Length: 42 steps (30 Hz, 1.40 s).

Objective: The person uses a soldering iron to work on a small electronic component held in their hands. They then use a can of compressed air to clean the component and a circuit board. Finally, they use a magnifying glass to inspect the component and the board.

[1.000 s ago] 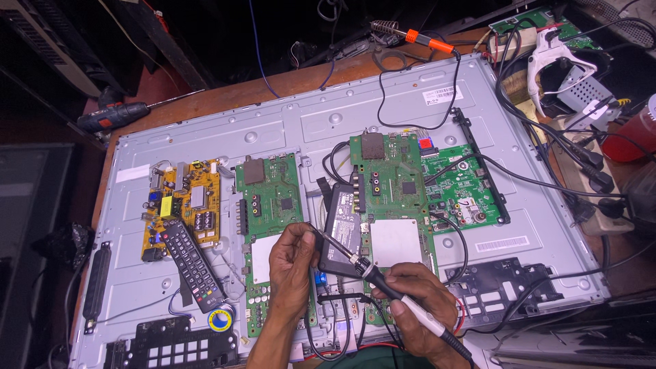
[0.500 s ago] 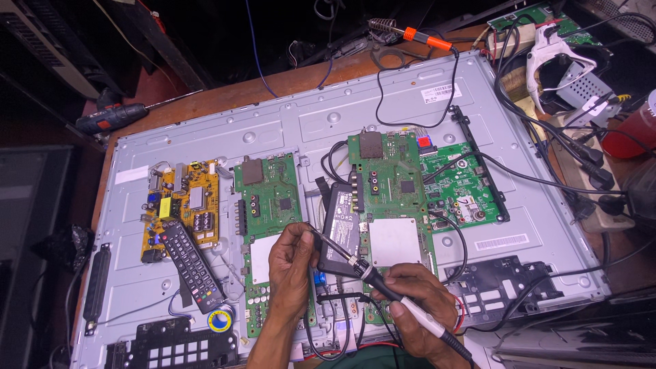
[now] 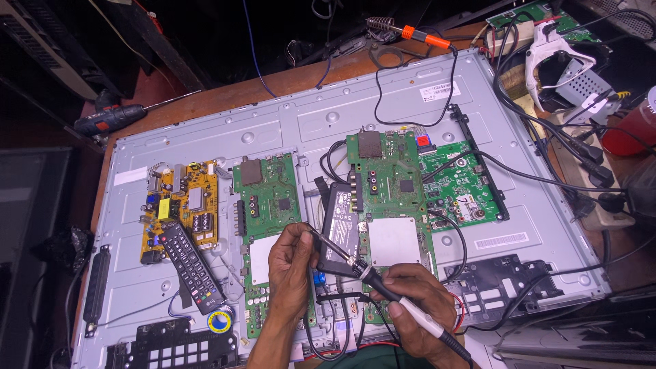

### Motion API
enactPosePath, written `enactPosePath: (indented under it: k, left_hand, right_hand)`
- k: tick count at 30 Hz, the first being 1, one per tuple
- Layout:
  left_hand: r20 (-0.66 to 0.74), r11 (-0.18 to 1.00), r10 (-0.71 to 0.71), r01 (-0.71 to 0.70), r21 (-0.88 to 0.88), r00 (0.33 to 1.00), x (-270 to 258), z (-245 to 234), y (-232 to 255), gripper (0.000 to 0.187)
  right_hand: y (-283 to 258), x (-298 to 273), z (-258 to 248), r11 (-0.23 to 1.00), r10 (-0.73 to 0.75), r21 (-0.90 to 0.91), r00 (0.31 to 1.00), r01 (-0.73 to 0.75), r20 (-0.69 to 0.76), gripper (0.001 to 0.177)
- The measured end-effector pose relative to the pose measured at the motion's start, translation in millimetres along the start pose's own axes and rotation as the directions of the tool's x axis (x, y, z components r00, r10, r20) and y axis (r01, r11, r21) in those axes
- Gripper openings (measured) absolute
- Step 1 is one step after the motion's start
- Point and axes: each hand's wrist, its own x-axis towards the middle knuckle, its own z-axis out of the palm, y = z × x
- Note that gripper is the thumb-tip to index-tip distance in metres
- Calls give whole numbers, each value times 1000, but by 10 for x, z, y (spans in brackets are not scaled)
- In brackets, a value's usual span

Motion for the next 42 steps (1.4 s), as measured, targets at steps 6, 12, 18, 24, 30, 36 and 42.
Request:
enactPosePath:
  k: [6,12,18,24,30,36,42]
  left_hand:
    - [-1,1000,1,-1,6,1000,6,-27,-30,15]
    - [11,1000,5,-5,19,1000,-1,-6,8,15]
    - [6,1000,-7,7,12,1000,-3,-12,5,16]
    - [19,999,-3,2,32,1000,-10,6,33,17]
    - [9,999,-9,9,39,1000,-7,3,24,16]
    - [21,999,3,-4,50,1000,-10,17,38,16]
    - [15,1000,3,-3,13,1000,-9,1,17,16]
  right_hand:
    - [28,-18,2,1000,-4,-5,1000,4,-13,25]
    - [7,-5,2,1000,-10,-24,1000,10,3,26]
    - [17,-4,-10,1000,-17,-20,1000,18,10,27]
    - [21,-24,12,1000,-2,-23,1000,2,-13,26]
    - [38,-11,7,999,-39,4,999,39,-20,25]
    - [18,-34,5,999,34,11,999,-34,-13,27]
    - [13,-32,-11,999,42,8,999,-42,-4,27]
